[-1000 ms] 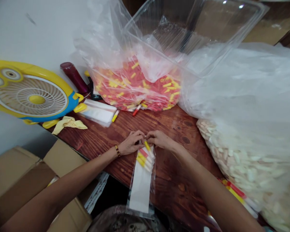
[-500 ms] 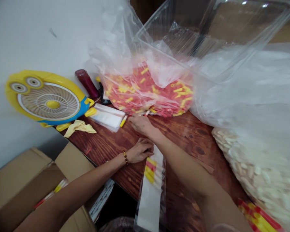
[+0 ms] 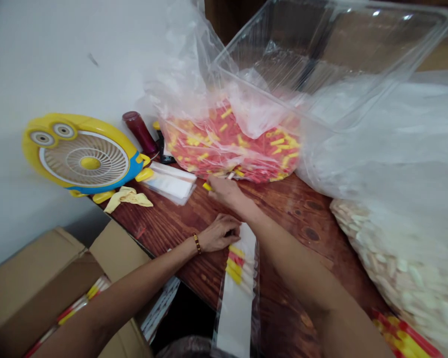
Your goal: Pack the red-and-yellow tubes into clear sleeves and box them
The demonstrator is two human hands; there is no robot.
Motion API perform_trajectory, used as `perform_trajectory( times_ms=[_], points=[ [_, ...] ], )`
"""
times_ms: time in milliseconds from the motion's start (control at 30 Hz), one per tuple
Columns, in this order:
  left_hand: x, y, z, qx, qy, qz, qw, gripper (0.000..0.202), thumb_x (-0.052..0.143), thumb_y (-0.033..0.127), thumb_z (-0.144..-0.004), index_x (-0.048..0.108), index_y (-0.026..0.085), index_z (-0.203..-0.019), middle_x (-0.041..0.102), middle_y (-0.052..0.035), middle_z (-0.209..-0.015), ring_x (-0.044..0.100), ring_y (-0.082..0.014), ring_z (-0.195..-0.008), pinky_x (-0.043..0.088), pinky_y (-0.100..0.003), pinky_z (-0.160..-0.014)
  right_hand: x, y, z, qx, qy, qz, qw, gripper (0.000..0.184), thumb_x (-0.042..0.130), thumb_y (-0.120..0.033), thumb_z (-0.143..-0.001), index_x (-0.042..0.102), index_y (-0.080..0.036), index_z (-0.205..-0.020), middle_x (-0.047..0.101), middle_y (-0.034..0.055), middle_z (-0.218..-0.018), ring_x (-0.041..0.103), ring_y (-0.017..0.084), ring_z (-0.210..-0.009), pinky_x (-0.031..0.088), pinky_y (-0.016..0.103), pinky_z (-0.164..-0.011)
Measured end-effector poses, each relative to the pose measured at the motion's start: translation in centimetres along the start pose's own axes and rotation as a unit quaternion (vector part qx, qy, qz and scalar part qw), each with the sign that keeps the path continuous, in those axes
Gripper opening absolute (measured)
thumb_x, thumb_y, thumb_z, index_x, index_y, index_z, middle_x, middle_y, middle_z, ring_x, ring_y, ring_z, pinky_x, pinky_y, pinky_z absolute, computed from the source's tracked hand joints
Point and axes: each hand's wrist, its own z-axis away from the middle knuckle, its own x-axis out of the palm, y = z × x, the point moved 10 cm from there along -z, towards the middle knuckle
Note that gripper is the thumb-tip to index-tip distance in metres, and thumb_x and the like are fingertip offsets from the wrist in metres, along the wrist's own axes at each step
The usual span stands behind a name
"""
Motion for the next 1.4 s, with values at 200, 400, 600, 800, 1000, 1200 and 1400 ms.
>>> perform_trajectory(
  times_ms=[200,400,600,800,1000,1200,1400],
  points=[
    [-0.1,0.3,0.1,0.02,0.008,-0.002,1.0,0.009,0.056,0.028,-0.088,0.055,0.019,-0.086,0.06,-0.0013,-0.093,0.053,-0.0163,-0.097,0.031,-0.031,-0.092,-1.1,7.2,9.5,0.105,0.027,-0.311,0.944,0.024,0.048,-0.028,-0.084,0.049,-0.019,-0.106,0.062,-0.0008,-0.066,0.059,0.015,-0.059,0.045,0.026,-0.06],
    [-0.3,0.5,0.2,0.027,0.021,0.002,0.999,0.009,0.058,0.026,-0.087,0.055,0.018,-0.089,0.056,-0.0022,-0.099,0.052,-0.0158,-0.098,0.032,-0.031,-0.091,2.3,7.9,14.0,0.14,0.005,-0.367,0.92,0.033,0.05,-0.031,-0.083,0.044,-0.02,-0.114,0.059,-0.0048,-0.063,0.056,0.013,-0.05,0.04,0.022,-0.048],
    [-0.3,0.8,0.4,0.037,0.028,0.004,0.999,0.007,0.058,0.025,-0.087,0.056,0.019,-0.09,0.053,-0.0037,-0.106,0.05,-0.0166,-0.106,0.03,-0.032,-0.094,2.3,6.8,13.7,0.092,0.0,-0.4,0.912,0.02,0.056,-0.029,-0.077,0.055,-0.019,-0.095,0.061,-0.0011,-0.077,0.057,0.011,-0.06,0.047,0.024,-0.058],
    [-0.3,0.7,0.3,0.029,0.024,0.001,0.999,0.007,0.059,0.024,-0.086,0.057,0.019,-0.09,0.052,-0.0037,-0.109,0.049,-0.0171,-0.109,0.03,-0.033,-0.096,1.1,7.4,13.0,0.104,0.034,-0.413,0.904,0.018,0.058,-0.027,-0.073,0.055,-0.019,-0.089,0.061,-0.0007,-0.074,0.057,0.012,-0.06,0.046,0.024,-0.056],
    [-0.1,0.4,0.3,0.018,0.024,0.016,0.999,0.006,0.059,0.023,-0.086,0.058,0.02,-0.091,0.053,-0.0035,-0.109,0.049,-0.0172,-0.109,0.03,-0.033,-0.096,4.1,6.2,13.5,0.066,-0.147,-0.373,0.914,0.015,0.057,-0.025,-0.073,0.061,-0.017,-0.085,0.06,-0.0021,-0.064,0.053,0.011,-0.055,0.039,0.021,-0.051],
    [-0.1,0.2,0.2,0.014,0.025,0.025,0.999,0.007,0.06,0.024,-0.085,0.058,0.019,-0.088,0.055,-0.004,-0.111,0.05,-0.0176,-0.11,0.031,-0.033,-0.095,5.0,6.0,13.8,0.065,-0.159,-0.393,0.903,0.013,0.058,-0.023,-0.069,0.059,-0.017,-0.08,0.06,-0.0024,-0.065,0.054,0.012,-0.057,0.041,0.022,-0.054],
    [-0.1,0.2,0.2,0.013,0.02,0.015,1.0,0.009,0.058,0.028,-0.088,0.056,0.019,-0.085,0.061,-0.0009,-0.093,0.053,-0.0162,-0.099,0.032,-0.032,-0.094,4.3,6.6,13.5,0.103,-0.112,-0.415,0.897,0.016,0.058,-0.031,-0.073,0.056,-0.017,-0.081,0.063,-0.0002,-0.064,0.059,0.013,-0.055,0.045,0.024,-0.054]
  ],
)
